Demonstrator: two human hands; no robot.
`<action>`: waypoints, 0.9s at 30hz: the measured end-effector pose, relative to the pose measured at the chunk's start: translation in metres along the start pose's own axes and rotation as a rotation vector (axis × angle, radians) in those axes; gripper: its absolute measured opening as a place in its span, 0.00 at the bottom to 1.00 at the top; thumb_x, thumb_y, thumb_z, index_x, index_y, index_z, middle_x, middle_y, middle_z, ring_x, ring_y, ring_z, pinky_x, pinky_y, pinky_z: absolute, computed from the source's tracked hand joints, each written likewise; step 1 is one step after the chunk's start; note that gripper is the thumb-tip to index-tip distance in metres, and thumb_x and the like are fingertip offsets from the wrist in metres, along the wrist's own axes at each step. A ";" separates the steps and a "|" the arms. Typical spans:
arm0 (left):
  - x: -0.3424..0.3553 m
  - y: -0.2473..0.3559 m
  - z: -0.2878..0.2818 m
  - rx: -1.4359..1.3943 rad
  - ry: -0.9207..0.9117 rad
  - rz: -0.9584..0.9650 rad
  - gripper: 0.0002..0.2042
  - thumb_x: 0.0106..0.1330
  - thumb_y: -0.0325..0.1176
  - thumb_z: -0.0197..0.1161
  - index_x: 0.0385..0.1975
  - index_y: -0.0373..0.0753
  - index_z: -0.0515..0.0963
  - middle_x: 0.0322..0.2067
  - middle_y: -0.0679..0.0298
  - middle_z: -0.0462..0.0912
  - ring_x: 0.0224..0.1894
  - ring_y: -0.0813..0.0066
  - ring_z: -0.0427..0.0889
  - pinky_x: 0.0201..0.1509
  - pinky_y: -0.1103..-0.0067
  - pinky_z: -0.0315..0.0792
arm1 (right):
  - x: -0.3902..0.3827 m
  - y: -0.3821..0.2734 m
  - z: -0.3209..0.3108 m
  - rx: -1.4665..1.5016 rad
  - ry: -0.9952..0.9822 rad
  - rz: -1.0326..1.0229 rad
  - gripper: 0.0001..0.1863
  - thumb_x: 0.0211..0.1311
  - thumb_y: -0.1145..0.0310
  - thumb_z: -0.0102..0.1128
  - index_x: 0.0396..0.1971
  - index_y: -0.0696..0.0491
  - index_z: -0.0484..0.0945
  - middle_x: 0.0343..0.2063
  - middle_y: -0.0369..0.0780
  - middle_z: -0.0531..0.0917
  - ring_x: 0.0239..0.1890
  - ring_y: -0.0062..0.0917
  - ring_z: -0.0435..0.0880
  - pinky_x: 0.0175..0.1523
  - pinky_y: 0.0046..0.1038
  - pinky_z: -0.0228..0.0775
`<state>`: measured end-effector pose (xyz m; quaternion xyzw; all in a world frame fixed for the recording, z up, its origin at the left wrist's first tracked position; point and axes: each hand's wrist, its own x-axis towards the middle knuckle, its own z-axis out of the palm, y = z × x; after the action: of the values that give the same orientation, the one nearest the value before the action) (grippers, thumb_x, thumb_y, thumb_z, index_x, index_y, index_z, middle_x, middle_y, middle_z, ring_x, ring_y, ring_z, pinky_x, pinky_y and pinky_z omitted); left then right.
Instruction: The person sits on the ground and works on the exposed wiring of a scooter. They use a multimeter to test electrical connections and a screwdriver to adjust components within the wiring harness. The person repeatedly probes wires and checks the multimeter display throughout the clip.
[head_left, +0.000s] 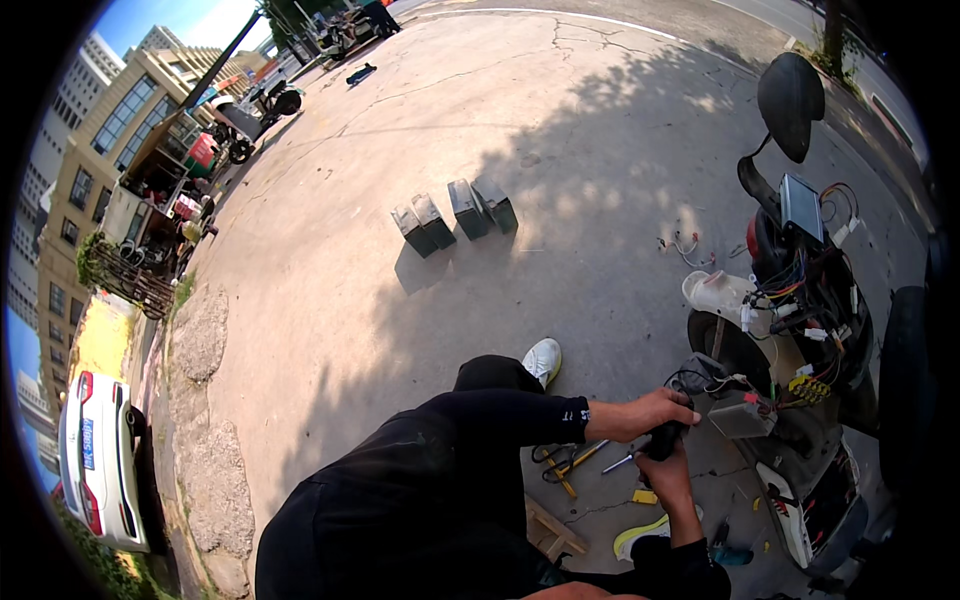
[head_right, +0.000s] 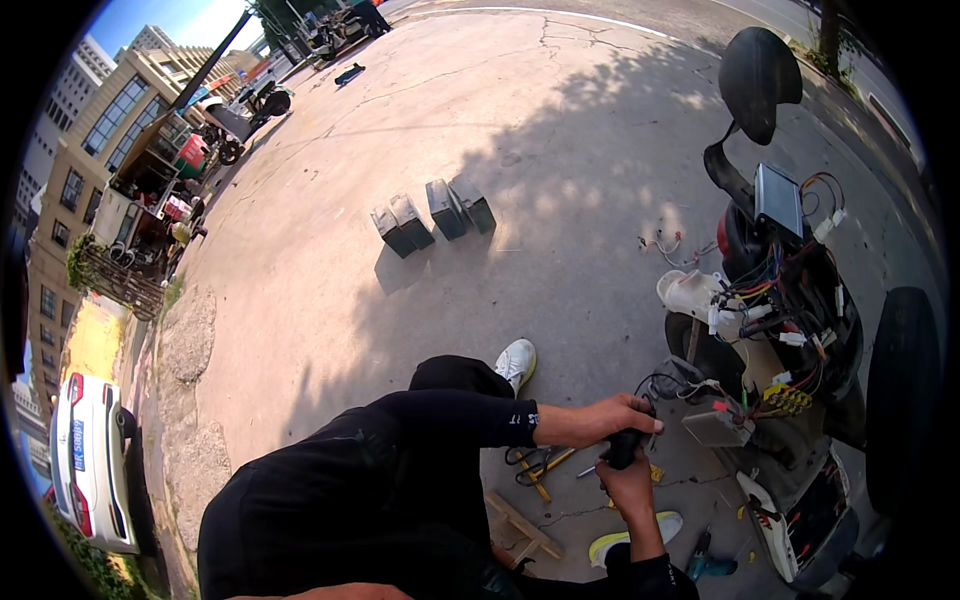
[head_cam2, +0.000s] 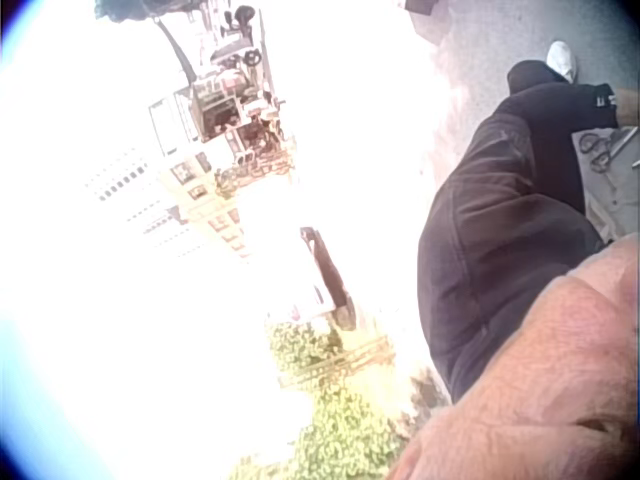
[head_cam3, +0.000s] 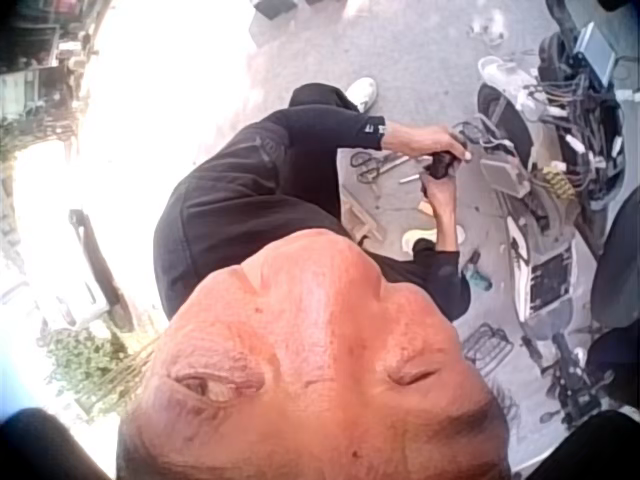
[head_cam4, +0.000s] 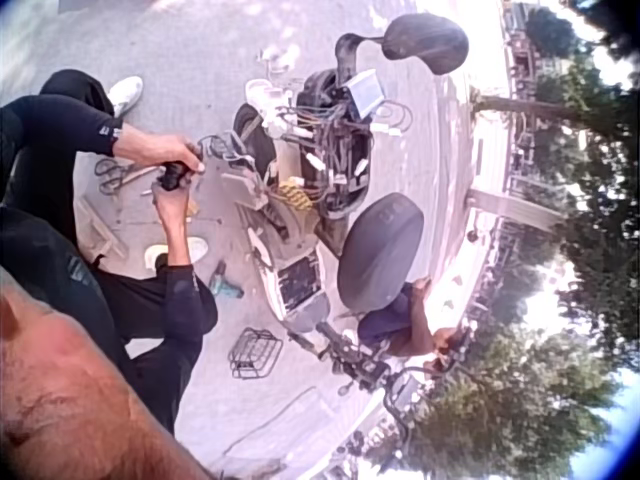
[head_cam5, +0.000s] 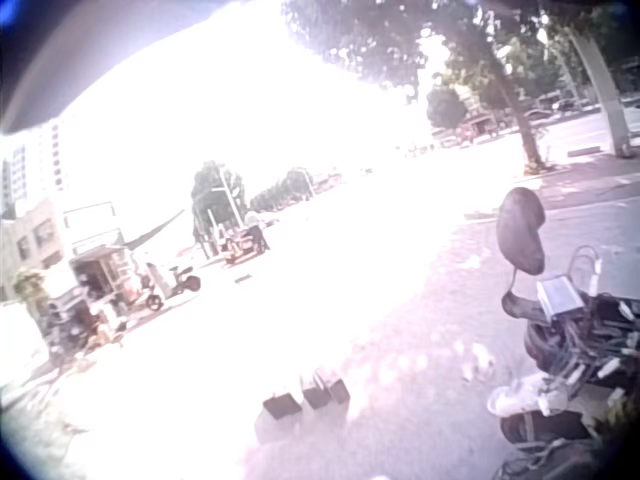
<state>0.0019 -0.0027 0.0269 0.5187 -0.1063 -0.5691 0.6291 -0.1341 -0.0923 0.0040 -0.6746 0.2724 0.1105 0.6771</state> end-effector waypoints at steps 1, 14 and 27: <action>0.000 0.000 0.000 0.004 0.003 0.005 0.17 0.62 0.42 0.68 0.40 0.34 0.79 0.33 0.67 0.79 0.37 0.79 0.74 0.43 0.79 0.69 | 0.000 0.000 0.000 -0.005 0.001 0.003 0.15 0.51 0.73 0.66 0.39 0.59 0.73 0.20 0.36 0.78 0.16 0.19 0.77 0.21 0.23 0.67; 0.001 0.002 -0.001 0.045 0.000 -0.064 0.26 0.63 0.43 0.66 0.52 0.26 0.75 0.47 0.56 0.79 0.50 0.69 0.76 0.57 0.75 0.68 | 0.000 0.001 -0.002 0.005 -0.009 0.027 0.15 0.51 0.72 0.67 0.37 0.57 0.73 0.19 0.35 0.78 0.16 0.19 0.77 0.21 0.23 0.67; -0.001 0.002 0.001 -0.014 0.023 -0.021 0.16 0.61 0.42 0.69 0.37 0.36 0.78 0.31 0.68 0.78 0.34 0.80 0.74 0.39 0.79 0.69 | 0.001 0.003 -0.001 -0.006 0.008 0.010 0.15 0.51 0.71 0.67 0.37 0.57 0.73 0.19 0.35 0.78 0.15 0.19 0.77 0.20 0.23 0.67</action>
<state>0.0017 -0.0028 0.0297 0.5218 -0.0896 -0.5705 0.6278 -0.1353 -0.0932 0.0011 -0.6757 0.2780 0.1120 0.6736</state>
